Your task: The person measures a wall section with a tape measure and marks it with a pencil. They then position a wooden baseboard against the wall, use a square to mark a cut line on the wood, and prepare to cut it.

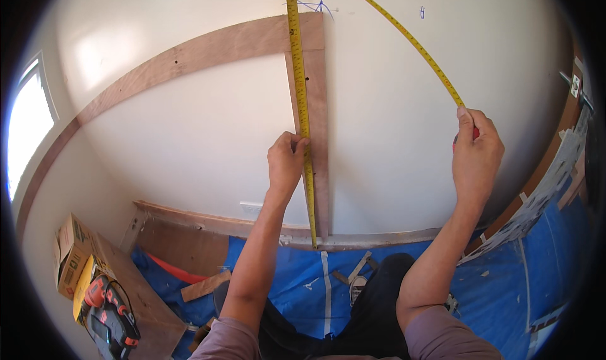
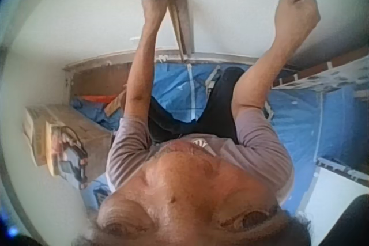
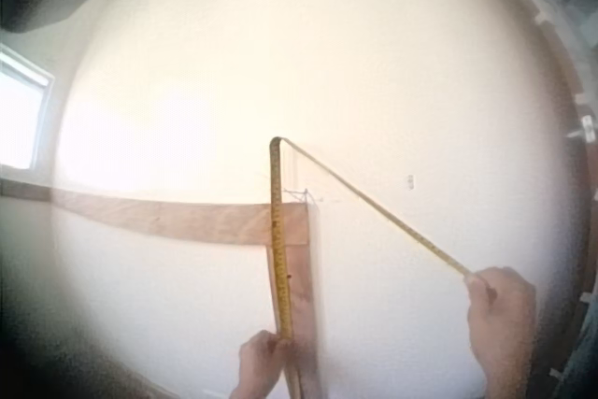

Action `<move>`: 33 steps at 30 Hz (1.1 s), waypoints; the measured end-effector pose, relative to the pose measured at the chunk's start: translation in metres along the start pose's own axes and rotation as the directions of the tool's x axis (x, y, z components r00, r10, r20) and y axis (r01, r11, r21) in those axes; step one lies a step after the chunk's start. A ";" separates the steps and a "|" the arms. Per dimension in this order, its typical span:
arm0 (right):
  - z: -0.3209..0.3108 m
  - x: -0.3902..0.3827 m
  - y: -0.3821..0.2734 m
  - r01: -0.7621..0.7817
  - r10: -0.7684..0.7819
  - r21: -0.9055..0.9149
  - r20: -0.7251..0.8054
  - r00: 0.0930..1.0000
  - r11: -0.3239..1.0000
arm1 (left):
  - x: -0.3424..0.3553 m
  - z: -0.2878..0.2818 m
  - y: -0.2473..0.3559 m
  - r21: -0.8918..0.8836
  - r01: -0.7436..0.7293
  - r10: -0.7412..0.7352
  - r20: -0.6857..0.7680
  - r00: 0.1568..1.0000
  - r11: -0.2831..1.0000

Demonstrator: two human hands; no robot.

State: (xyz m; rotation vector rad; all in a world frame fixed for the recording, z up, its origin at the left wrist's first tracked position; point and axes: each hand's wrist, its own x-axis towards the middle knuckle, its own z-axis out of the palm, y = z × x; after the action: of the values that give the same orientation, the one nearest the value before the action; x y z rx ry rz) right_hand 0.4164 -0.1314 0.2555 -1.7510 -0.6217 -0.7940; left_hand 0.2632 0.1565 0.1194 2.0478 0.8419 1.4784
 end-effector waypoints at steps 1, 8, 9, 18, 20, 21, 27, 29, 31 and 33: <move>0.001 0.000 0.001 -0.021 0.021 0.025 0.011 1.000 0.999 | 0.000 0.000 -0.002 0.001 0.013 -0.013 0.011 1.000 1.000; 0.010 0.010 0.029 0.137 -0.138 -0.061 -0.019 0.990 0.989 | -0.005 0.006 -0.031 0.160 -0.123 0.119 0.034 0.992 0.979; 0.011 0.013 0.033 0.143 -0.146 -0.111 -0.025 0.989 0.984 | -0.008 0.007 -0.035 0.146 -0.126 0.121 0.040 0.992 0.981; 0.008 0.014 0.035 0.053 -0.056 -0.265 -0.005 0.998 0.963 | -0.027 0.009 -0.041 0.148 -0.038 0.019 0.129 0.991 0.988; 0.008 0.013 0.035 0.058 -0.064 -0.281 -0.013 0.998 0.958 | -0.027 0.008 -0.040 0.160 -0.026 0.004 0.139 0.990 0.987; 0.009 0.013 0.037 0.069 -0.078 -0.290 -0.019 0.997 0.954 | -0.026 0.007 -0.039 0.160 -0.024 0.000 0.148 0.989 0.987; 0.007 0.018 0.046 0.095 -0.105 -0.260 -0.028 0.994 0.961 | -0.021 0.004 -0.039 0.154 -0.020 -0.001 0.133 0.991 0.988; 0.005 0.019 0.047 0.072 -0.076 -0.227 -0.009 0.997 0.971 | -0.021 0.006 -0.040 0.169 -0.044 0.023 0.124 0.992 0.985; 0.005 0.018 0.047 0.067 -0.067 -0.219 0.004 0.998 0.973 | -0.024 0.008 -0.042 0.175 -0.054 0.030 0.133 0.991 0.983; 0.005 0.018 0.048 0.081 -0.081 -0.245 0.013 0.997 0.966 | -0.026 0.009 -0.044 0.187 -0.076 0.052 0.132 0.990 0.979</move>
State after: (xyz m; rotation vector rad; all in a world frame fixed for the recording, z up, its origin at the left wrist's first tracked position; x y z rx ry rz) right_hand 0.4641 -0.1404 0.2389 -1.9614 -0.6204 -0.9589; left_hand 0.2565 0.1690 0.0693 2.3030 0.9045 1.3287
